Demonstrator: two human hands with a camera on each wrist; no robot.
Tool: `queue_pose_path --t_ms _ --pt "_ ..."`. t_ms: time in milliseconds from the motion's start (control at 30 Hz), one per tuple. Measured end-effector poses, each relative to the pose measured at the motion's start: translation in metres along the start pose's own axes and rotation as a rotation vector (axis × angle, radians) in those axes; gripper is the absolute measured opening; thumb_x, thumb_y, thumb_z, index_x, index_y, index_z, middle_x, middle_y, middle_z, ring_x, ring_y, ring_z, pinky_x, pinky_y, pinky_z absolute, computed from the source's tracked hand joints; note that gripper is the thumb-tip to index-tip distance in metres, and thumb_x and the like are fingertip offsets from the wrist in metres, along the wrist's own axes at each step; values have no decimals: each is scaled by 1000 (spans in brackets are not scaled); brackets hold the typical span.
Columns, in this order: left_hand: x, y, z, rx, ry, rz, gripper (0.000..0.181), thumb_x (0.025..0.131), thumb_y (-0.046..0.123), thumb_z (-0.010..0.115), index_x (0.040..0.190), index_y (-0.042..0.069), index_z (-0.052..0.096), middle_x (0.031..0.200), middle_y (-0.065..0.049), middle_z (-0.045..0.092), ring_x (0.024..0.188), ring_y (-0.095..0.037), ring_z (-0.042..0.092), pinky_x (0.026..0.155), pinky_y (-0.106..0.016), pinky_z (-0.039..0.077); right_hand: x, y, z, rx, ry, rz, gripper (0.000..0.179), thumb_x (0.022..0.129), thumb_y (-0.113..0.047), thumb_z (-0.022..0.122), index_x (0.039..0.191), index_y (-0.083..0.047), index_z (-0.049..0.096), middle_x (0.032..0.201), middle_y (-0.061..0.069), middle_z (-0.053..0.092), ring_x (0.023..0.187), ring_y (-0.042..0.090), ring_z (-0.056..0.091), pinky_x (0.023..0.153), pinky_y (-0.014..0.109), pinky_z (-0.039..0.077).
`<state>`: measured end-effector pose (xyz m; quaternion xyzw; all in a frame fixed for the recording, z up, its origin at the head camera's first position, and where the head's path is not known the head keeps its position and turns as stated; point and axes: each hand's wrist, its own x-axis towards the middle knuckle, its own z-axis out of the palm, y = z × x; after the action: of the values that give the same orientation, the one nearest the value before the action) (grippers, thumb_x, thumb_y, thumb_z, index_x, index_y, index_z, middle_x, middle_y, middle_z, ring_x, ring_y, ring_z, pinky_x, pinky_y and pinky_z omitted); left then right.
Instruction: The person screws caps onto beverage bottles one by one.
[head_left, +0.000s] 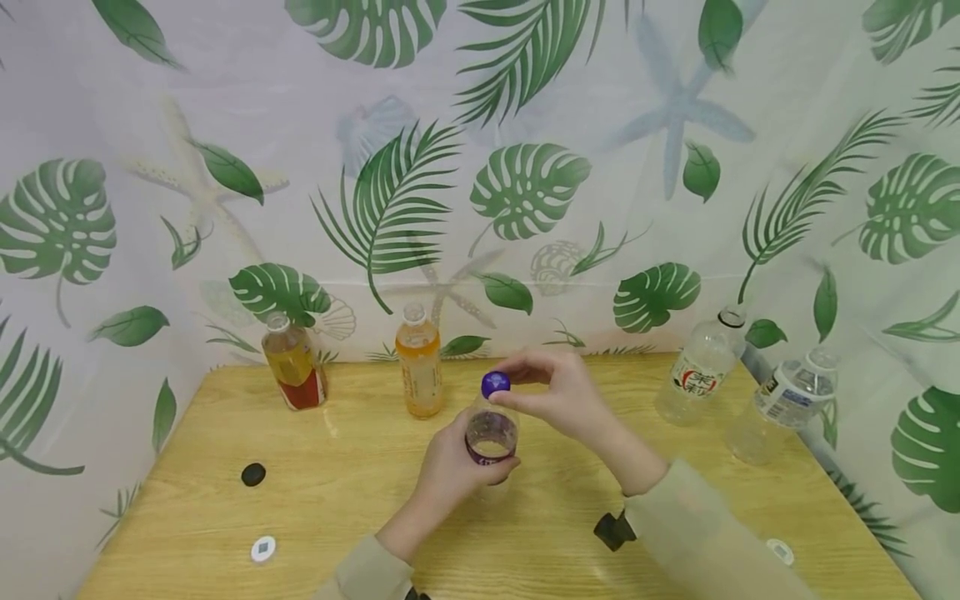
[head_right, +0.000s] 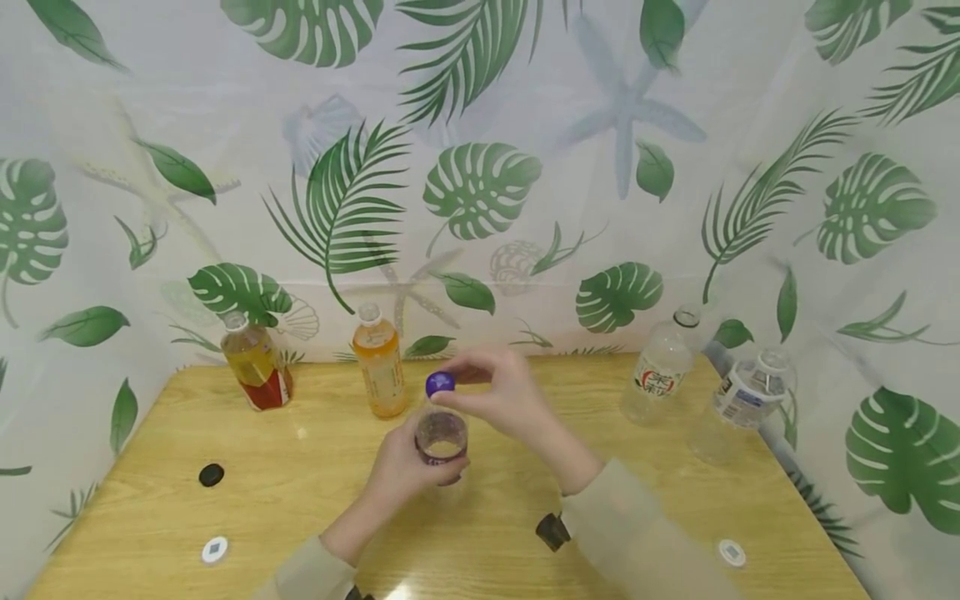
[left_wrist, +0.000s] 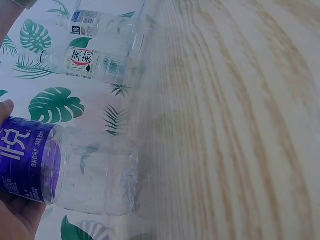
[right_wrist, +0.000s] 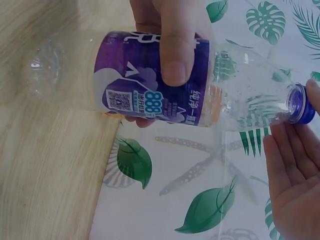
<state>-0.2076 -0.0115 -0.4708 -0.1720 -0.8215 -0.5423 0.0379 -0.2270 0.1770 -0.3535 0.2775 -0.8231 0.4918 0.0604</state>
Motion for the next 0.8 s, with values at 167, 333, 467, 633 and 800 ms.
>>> queue_pose_path --t_ms 167,333,467,633,800 --pt "0 -2 -1 8 3 6 66 79 26 95 135 11 64 117 -9 78 110 -26 74 95 -45 63 -1 7 -1 69 -92 -23 33 94 -1 78 127 2 74 121 18 77 109 13 74 101 28 61" --pt "0 -2 -2 7 -10 9 68 78 26 96 136 13 64 118 -8 78 111 -26 74 97 -43 62 -3 16 -2 194 -225 -71 40 105 -4 65 143 6 61 144 28 63 129 6 66 113 24 53" --pt "-1 -1 -3 -7 -20 0 69 78 26 95 138 13 63 120 -9 77 112 -27 74 98 -46 62 -5 18 1 295 -252 -94 40 108 -9 62 144 9 58 147 32 59 133 6 64 115 25 51" --pt "-2 0 -4 -16 -27 -16 71 78 25 95 140 14 62 122 -8 77 114 -26 74 99 -46 62 -4 18 3 308 -239 -85 36 107 -9 64 139 9 62 140 31 64 128 7 67 113 25 53" --pt "-1 -1 -4 -16 -23 -8 73 78 24 95 142 11 61 123 -9 77 115 -26 74 100 -41 61 -2 18 4 284 -203 -79 36 104 -5 66 135 13 63 136 36 65 120 0 68 108 23 55"
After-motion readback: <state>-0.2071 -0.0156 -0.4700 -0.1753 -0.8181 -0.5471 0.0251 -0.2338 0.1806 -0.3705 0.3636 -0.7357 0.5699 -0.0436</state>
